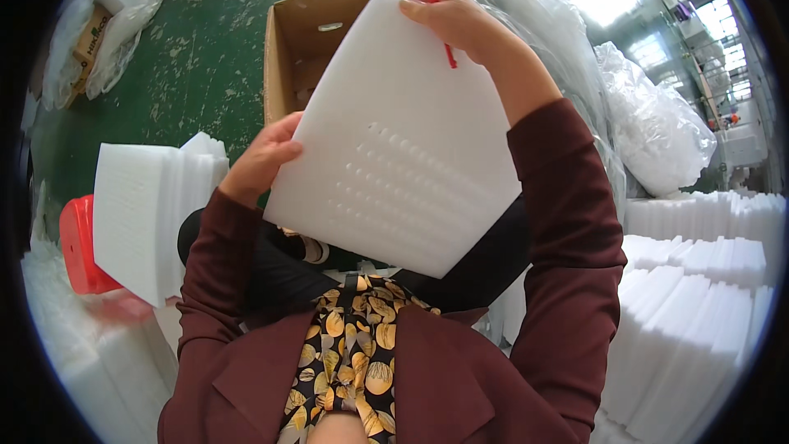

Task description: The recorder is poking out small foam pieces from pre-cut holes in a foam packaging insert using a pen.

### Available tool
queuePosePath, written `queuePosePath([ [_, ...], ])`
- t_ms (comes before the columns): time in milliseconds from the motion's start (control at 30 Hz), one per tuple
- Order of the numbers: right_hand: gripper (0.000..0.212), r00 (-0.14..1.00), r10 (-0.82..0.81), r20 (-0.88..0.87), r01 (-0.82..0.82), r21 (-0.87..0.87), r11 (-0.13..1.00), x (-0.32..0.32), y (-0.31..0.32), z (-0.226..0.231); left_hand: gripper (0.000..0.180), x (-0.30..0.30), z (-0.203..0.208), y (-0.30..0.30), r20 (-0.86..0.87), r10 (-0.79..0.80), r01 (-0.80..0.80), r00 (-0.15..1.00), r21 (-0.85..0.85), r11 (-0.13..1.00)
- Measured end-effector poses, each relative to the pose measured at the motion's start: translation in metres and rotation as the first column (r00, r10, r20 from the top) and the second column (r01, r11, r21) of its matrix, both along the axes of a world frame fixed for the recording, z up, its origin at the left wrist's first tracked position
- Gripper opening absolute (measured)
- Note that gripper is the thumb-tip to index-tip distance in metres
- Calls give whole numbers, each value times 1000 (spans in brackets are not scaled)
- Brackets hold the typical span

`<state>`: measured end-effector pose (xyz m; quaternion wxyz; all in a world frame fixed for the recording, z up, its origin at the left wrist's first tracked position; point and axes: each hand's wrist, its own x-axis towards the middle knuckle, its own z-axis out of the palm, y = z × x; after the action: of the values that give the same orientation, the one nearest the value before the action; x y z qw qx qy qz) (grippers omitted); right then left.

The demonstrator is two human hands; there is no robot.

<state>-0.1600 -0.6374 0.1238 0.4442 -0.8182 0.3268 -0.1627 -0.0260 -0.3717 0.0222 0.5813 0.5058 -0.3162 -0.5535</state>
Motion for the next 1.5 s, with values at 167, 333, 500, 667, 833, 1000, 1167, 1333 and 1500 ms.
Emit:
queuePosePath([
  [167,34,986,110,128,-71,-279,958,11,24,-4,47,-22,-27,10,-265,116,-85,957,124,989],
  [333,47,944,27,329,-38,28,999,-1,58,-67,44,-33,-87,13,-464,320,-195,826,298,934],
  [500,48,916,-215,338,44,447,893,-20,109,-176,43,-34,-119,10,-445,290,-121,847,368,922],
  [667,45,895,-228,383,50,422,905,-26,124,-215,43,-34,-127,0,-531,343,-128,775,401,907],
  [833,40,882,-273,383,73,461,884,-14,125,-209,44,-35,-119,-8,-444,369,-222,817,348,911],
  [1000,34,944,5,331,13,-54,998,-8,120,-223,44,-39,-122,-13,-318,315,-244,894,244,939],
  [1167,29,933,-3,361,7,-10,1000,10,118,-227,43,-38,-129,-16,-372,326,-234,869,273,933],
  [1333,29,889,-220,402,83,330,940,6,119,-214,43,-35,-129,-15,-432,310,-204,847,275,940],
  [1500,27,976,88,199,-55,-168,984,12,124,-218,42,-33,-130,-14,-346,288,-185,893,301,936],
])
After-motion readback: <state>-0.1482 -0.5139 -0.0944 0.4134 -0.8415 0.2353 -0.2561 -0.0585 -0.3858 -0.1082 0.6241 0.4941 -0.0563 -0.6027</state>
